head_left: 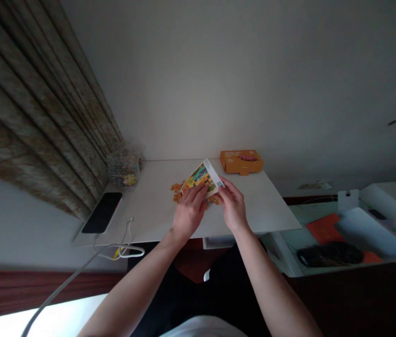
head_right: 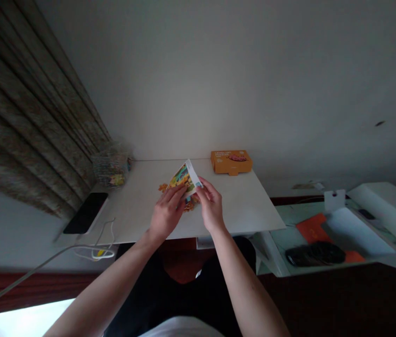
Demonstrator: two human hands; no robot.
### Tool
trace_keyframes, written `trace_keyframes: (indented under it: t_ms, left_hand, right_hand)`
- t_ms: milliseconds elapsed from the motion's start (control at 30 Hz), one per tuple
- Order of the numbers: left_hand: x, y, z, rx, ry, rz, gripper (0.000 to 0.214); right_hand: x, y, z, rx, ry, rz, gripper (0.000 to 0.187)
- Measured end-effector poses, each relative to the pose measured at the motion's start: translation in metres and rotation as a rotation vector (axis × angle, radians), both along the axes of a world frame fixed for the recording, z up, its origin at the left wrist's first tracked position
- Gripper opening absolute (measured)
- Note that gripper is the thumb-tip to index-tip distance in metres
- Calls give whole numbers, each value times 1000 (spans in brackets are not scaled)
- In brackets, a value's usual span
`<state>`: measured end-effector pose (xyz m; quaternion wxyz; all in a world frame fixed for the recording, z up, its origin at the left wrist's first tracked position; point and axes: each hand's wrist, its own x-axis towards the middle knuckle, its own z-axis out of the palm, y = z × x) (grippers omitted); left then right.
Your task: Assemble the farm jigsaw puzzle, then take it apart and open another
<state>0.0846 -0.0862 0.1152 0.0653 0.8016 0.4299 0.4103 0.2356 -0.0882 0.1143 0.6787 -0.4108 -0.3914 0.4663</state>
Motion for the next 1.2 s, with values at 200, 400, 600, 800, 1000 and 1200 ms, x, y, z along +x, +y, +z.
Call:
trace_keyframes:
  t_ms: [200, 400, 600, 800, 1000, 1200]
  left_hand:
    - [6, 11, 0, -56, -312, -55, 25]
    - [10, 6, 7, -344, -615, -253, 23]
    - [6, 8, 8, -449, -804, -273, 35]
    - [9, 8, 9, -518, -883, -198, 39]
    - [3, 7, 16, -438, -848, -176, 61]
    - [0, 7, 16, -285, -680, -144, 37]
  right_hand:
    - [-23, 1, 4, 104, -120, 144, 67]
    - [-22, -1, 2, 81, -228, 48, 49]
    - [-11, -7, 11, 102, -334, 89, 44]
    - [-7, -8, 10, 107, -385, 130, 48]
    - [-5, -10, 5, 103, -384, 132, 43]
    - [-7, -11, 2, 115, -333, 148, 37]
